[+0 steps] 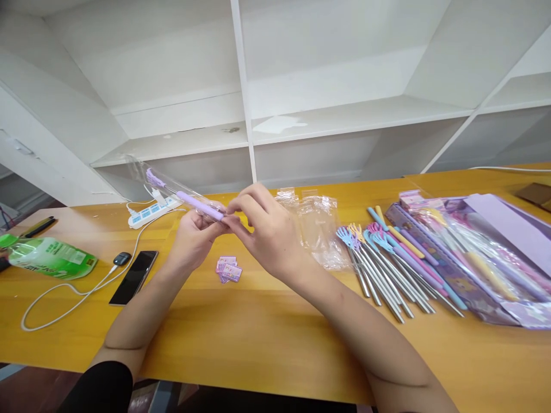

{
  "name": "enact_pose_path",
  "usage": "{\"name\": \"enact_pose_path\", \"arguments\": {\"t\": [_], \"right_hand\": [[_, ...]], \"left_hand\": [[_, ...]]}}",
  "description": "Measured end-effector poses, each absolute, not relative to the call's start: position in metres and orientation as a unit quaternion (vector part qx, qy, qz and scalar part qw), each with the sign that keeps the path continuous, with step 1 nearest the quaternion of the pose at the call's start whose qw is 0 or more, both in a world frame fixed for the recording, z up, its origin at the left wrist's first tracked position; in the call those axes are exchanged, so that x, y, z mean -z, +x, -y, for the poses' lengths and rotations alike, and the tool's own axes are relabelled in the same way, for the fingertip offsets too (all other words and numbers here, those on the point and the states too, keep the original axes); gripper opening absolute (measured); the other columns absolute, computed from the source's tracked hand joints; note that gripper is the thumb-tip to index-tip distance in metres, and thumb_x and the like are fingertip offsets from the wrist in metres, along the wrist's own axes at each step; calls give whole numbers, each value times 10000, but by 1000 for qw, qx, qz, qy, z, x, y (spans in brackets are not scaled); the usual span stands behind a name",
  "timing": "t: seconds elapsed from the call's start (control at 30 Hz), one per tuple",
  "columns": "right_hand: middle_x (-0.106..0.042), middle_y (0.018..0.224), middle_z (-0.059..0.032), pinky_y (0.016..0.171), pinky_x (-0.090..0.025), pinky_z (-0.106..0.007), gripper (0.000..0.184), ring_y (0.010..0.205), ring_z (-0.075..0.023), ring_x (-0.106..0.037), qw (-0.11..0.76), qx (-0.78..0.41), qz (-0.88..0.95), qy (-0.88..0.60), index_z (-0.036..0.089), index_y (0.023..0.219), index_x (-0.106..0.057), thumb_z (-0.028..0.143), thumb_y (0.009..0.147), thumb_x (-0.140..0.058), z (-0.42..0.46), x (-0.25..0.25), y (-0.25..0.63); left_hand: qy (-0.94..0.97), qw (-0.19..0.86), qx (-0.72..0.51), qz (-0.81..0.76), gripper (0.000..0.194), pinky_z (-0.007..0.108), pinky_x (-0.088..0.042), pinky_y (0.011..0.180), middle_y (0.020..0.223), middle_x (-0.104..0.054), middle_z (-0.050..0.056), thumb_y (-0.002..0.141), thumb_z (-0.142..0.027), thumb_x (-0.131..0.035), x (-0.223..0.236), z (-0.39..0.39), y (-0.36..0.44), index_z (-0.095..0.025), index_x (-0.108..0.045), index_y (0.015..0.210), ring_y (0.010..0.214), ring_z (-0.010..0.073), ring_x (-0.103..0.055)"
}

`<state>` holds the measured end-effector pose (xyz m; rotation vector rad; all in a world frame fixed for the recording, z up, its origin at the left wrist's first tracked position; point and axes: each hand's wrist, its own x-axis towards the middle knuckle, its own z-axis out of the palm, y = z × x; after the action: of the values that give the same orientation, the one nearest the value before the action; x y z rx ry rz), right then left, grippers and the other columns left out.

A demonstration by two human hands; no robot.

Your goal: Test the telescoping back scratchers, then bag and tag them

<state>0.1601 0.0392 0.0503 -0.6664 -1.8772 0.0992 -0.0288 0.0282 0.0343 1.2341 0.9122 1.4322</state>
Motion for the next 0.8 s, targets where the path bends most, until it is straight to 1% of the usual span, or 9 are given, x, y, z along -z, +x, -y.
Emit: {"name": "enact_pose_path", "arguments": {"t": [0.03, 0.13, 0.3, 0.4, 0.5, 0.57, 0.63, 0.67, 0.8], "right_hand": [[-718, 1061, -67, 705, -544, -343, 14, 816, -171, -646, 543, -50, 789, -283, 265, 1066, -692, 261, 1052, -694, -38, -52, 161], [-719, 1140, -63, 700, -543, -324, 150, 844, -160, -659, 510, -98, 808, -277, 271, 1183, -700, 236, 1038, -718, -36, -57, 164], [-725, 1020, -26, 725, -513, -297, 72, 860, -144, -655, 501, -134, 816, -256, 239, 1013, -698, 171, 1031, -710, -35, -58, 164], [-715, 959, -21, 703, -491, -294, 91, 844, -147, -645, 514, -128, 807, -260, 235, 964, -693, 179, 1035, -705, -36, -57, 163], [-718, 913, -15, 705, -493, -297, 99, 824, -148, -647, 511, -135, 807, -264, 234, 949, -688, 200, 1040, -705, -38, -57, 164], [-724, 904, -6, 711, -504, -292, 78, 804, -138, -654, 501, -158, 810, -263, 232, 970, -691, 205, 1042, -705, -39, -57, 165], [-732, 908, 1, 715, -522, -285, 27, 790, -128, -668, 493, -199, 805, -263, 230, 1028, -689, 227, 1040, -714, -42, -56, 167], [-734, 915, 3, 717, -534, -285, 56, 785, -126, -676, 491, -226, 799, -264, 231, 1081, -682, 247, 1040, -717, -43, -55, 167], [-734, 960, 0, 740, -580, -301, 333, 777, -136, -692, 473, -329, 773, -264, 241, 1350, -597, 331, 1049, -709, -51, -54, 173]], "left_hand": [[525, 495, -580, -378, 363, 353, -683, 868, 931, -818, 60, 782, -339, -984, -33, -28, -29, -161, -768, 1015, 871, 208, -801], [556, 493, -546, -387, 326, 358, -679, 892, 945, -820, 71, 824, -364, -954, -31, -26, -31, -160, -779, 1007, 896, 221, -805], [584, 510, -507, -377, 342, 401, -680, 919, 1041, -817, 104, 847, -387, -926, -35, -24, -35, -158, -787, 1059, 962, 256, -802], [585, 549, -497, -329, 399, 431, -681, 929, 1083, -803, 123, 893, -517, -844, -41, -24, -37, -161, -812, 1071, 1036, 293, -786], [567, 534, -530, -335, 467, 380, -676, 854, 1041, -802, 124, 953, -628, -740, -44, -26, -38, -172, -834, 980, 1000, 274, -772], [551, 511, -559, -350, 430, 324, -657, 775, 1002, -798, 114, 937, -600, -781, -43, -28, -38, -173, -829, 920, 925, 236, -759], [532, 512, -575, -352, 372, 296, -638, 730, 976, -784, 100, 901, -537, -840, -43, -30, -38, -165, -823, 902, 838, 194, -730], [523, 517, -579, -352, 354, 290, -632, 718, 956, -773, 92, 882, -510, -861, -43, -30, -38, -159, -820, 899, 799, 175, -713], [511, 523, -581, -357, 329, 288, -613, 683, 927, -743, 79, 819, -447, -913, -46, -31, -39, -144, -805, 885, 742, 153, -679]]}}
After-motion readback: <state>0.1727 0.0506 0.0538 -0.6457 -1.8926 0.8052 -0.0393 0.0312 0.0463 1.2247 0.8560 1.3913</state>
